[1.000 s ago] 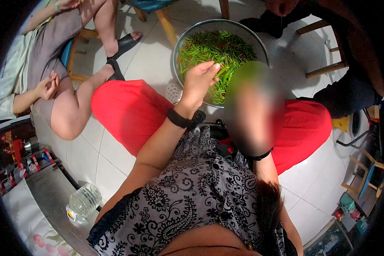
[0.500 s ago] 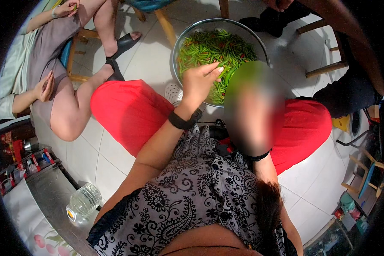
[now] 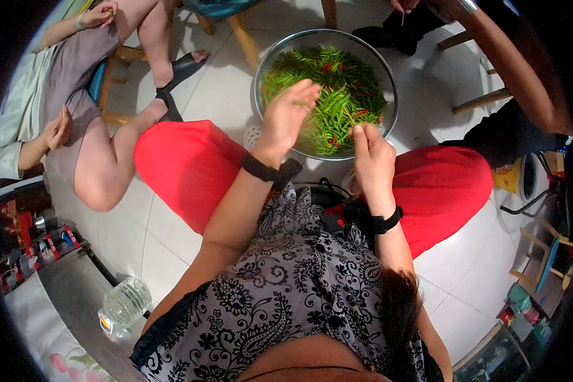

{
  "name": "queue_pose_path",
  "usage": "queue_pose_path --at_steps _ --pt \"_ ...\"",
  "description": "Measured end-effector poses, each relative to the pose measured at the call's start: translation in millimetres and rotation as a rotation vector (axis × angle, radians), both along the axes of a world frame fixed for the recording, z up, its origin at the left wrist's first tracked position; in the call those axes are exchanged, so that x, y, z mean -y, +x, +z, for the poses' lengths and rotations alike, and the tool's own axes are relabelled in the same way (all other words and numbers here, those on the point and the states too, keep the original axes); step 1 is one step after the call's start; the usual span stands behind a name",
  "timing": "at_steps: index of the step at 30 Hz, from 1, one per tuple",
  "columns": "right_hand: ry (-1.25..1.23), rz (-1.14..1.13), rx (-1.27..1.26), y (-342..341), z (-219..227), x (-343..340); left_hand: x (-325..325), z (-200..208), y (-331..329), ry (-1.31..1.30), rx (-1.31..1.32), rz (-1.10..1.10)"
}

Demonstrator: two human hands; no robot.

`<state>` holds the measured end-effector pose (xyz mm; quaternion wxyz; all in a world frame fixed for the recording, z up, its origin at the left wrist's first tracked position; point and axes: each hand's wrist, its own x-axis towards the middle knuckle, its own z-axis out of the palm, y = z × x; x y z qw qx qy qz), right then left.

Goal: The person processes small green peppers by threading them onto a thin skewer while seated among other people.

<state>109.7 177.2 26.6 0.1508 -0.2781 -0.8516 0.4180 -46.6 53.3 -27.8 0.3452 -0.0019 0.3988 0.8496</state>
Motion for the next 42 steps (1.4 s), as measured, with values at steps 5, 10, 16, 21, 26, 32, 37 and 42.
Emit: queue_pose_path --at_steps 5,10,16,21,26,32,37,42 --pt "-0.006 0.0 -0.033 2.5 1.1 3.8 -0.4 -3.5 -3.3 0.113 0.003 0.012" --pt "-0.009 0.072 -0.032 2.4 0.7 8.1 0.8 -4.9 3.9 -0.09 -0.013 -0.015" --pt "-0.002 0.082 -0.041 2.7 1.4 10.0 1.6 -13.2 8.6 -0.218 0.136 -0.01" --pt "-0.004 0.078 -0.049 2.9 1.3 9.6 -1.2 -21.8 8.7 0.074 0.207 -0.013" --pt "0.001 0.05 -0.025 3.6 1.5 8.0 -5.6 -14.9 10.8 0.08 0.169 0.014" --pt "0.033 0.049 -0.031 4.3 -2.6 6.3 -5.7 -7.0 11.9 0.091 0.117 0.018" --pt "0.028 0.05 -0.027 4.1 1.4 8.4 -4.8 -6.6 15.2 0.05 0.168 0.077" --pt "0.036 0.047 -0.044 3.9 1.1 8.4 -7.3 4.2 18.7 -0.008 0.129 0.095"
